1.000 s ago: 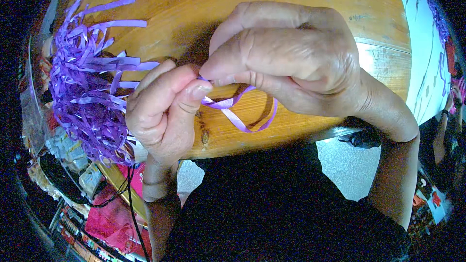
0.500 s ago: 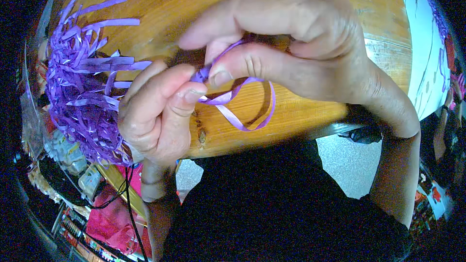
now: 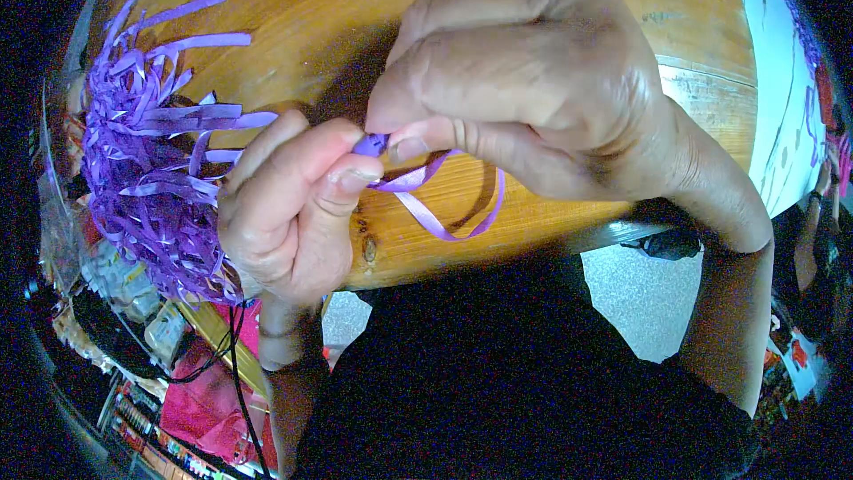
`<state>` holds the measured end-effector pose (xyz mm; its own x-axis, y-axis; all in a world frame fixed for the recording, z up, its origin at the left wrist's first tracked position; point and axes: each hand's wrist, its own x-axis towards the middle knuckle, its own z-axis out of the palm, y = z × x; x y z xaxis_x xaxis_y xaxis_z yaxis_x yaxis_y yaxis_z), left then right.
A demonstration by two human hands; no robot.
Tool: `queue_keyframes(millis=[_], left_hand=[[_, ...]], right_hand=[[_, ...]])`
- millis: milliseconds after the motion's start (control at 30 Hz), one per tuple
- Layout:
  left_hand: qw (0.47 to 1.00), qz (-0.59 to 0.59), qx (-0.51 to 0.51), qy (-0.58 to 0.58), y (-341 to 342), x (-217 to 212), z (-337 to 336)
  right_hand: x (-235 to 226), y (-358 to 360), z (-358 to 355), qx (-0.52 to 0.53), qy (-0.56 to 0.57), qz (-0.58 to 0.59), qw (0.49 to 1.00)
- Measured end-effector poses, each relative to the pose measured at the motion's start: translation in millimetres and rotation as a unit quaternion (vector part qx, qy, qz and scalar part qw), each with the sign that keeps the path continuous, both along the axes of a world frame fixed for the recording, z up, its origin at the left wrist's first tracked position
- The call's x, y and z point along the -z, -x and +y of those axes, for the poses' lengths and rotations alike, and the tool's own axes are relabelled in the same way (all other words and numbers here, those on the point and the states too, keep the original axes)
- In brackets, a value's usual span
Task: Tying knots in purple ribbon strips at a wooden table.
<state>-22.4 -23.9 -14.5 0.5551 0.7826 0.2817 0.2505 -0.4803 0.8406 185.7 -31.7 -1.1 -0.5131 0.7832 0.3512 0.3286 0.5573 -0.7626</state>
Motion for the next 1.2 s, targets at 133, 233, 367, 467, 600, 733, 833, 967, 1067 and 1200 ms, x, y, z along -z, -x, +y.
queue_keyframes(millis=[133, 233, 367, 467, 600, 733, 833, 967, 1067, 1200], left_hand=[[1.000, 0.003, -0.009, -0.008, 0.3, -1.1, -1.8], [1.000, 0.011, -0.014, 0.003, 0.0, -1.5, -2.8], [1.000, 0.020, -0.004, -0.004, 0.5, -0.2, -1.9], [1.000, 0.025, 0.012, 0.001, 2.0, 0.4, 1.5], [1.000, 0.009, 0.022, 0.010, 1.6, 2.5, 2.8], [0.999, 0.012, 0.020, 0.044, 0.8, 3.5, 2.4], [0.998, -0.021, 0.026, 0.050, 1.2, 7.7, 3.6], [0.997, -0.006, 0.044, 0.059, 0.5, 4.5, 7.6], [0.997, -0.002, 0.036, 0.074, 1.7, 5.7, 5.8], [0.995, -0.006, -0.010, 0.102, -1.4, 7.6, 2.5]], right_hand=[[-2.5, 1.8, -1.3, 0.002, -0.020, -0.017, 1.000], [-1.9, 3.6, -3.0, 0.003, -0.020, -0.025, 1.000], [7.5, 6.3, -8.7, 0.035, -0.064, -0.012, 0.997], [11.6, 4.5, -8.8, 0.037, -0.091, -0.013, 0.995], [18.9, 1.2, -5.5, 0.009, -0.123, -0.020, 0.992], [10.1, -1.1, -6.9, 0.007, -0.153, -0.066, 0.986], [-3.5, 10.8, -6.1, -0.014, -0.097, -0.101, 0.990], [0.0, 13.4, 1.5, -0.015, -0.132, -0.074, 0.988], [4.0, 8.7, 1.3, -0.019, -0.099, -0.065, 0.993], [10.6, 10.0, 5.3, 0.017, -0.096, -0.039, 0.994]])
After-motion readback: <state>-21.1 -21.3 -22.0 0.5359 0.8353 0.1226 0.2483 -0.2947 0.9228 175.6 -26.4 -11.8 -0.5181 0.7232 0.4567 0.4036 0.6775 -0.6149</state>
